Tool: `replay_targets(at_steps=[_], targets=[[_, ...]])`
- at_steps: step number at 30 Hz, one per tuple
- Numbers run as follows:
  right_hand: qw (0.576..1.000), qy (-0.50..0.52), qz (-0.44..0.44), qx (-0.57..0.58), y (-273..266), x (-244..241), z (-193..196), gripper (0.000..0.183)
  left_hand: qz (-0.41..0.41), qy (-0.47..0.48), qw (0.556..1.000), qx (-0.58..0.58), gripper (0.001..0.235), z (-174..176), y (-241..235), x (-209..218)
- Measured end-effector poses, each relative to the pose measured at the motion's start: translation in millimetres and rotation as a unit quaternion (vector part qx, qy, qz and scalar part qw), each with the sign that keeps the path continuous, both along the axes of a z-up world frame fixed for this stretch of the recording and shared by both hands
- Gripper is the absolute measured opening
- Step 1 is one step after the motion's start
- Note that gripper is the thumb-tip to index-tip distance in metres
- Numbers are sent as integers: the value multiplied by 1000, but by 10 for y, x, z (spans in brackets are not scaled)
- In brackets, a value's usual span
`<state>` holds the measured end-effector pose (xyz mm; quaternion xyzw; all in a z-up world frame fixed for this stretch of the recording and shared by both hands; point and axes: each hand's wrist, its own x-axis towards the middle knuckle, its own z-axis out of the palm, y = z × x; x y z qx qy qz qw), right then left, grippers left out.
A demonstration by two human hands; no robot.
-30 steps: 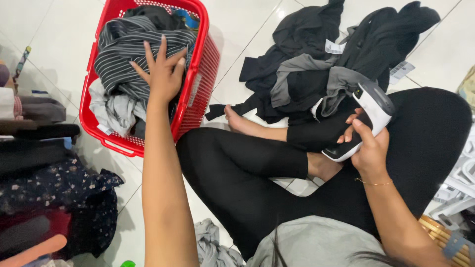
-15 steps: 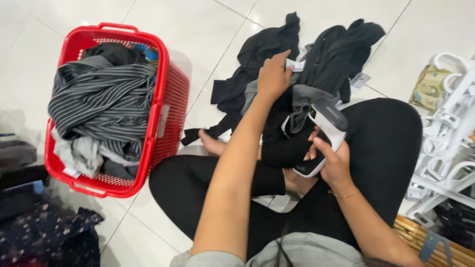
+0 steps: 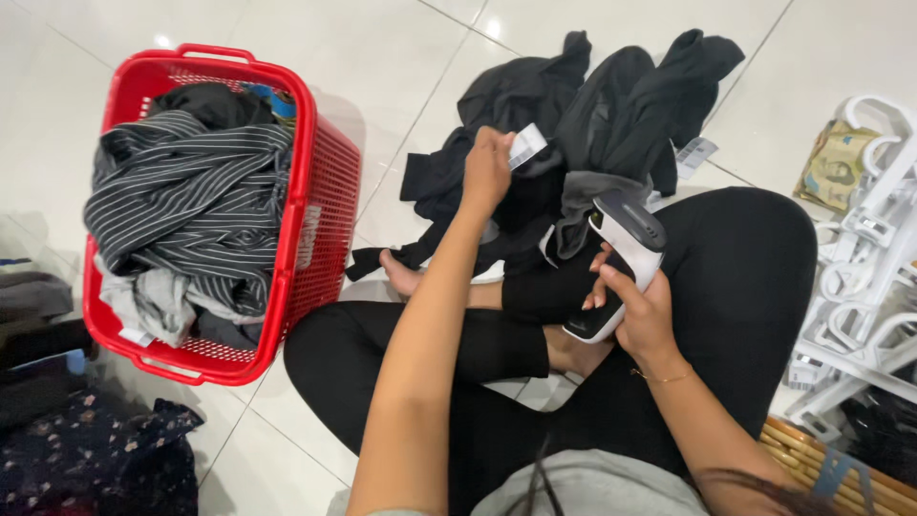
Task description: The person sits on the floor and uses a handheld barcode scanner to scan tags on various clothing items. After scanning, the person places the clothes into a red laundry basket.
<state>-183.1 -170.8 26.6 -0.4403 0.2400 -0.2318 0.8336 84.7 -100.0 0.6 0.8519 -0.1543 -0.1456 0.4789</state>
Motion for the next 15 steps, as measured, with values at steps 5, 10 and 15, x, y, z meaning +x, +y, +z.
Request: replay_targets(at_steps=[5, 10, 15], targets=[[1000, 8, -14, -6, 13, 2, 5, 35, 9, 56, 986, -157, 23, 162, 592, -121], [1000, 2, -8, -20, 29, -28, -27, 33, 4, 157, 935, -317, 24, 345, 1343, -128], [999, 9, 6, -36, 99, -32, -19, 32, 39, 192, 900, -388, 16, 589, 1812, -173]])
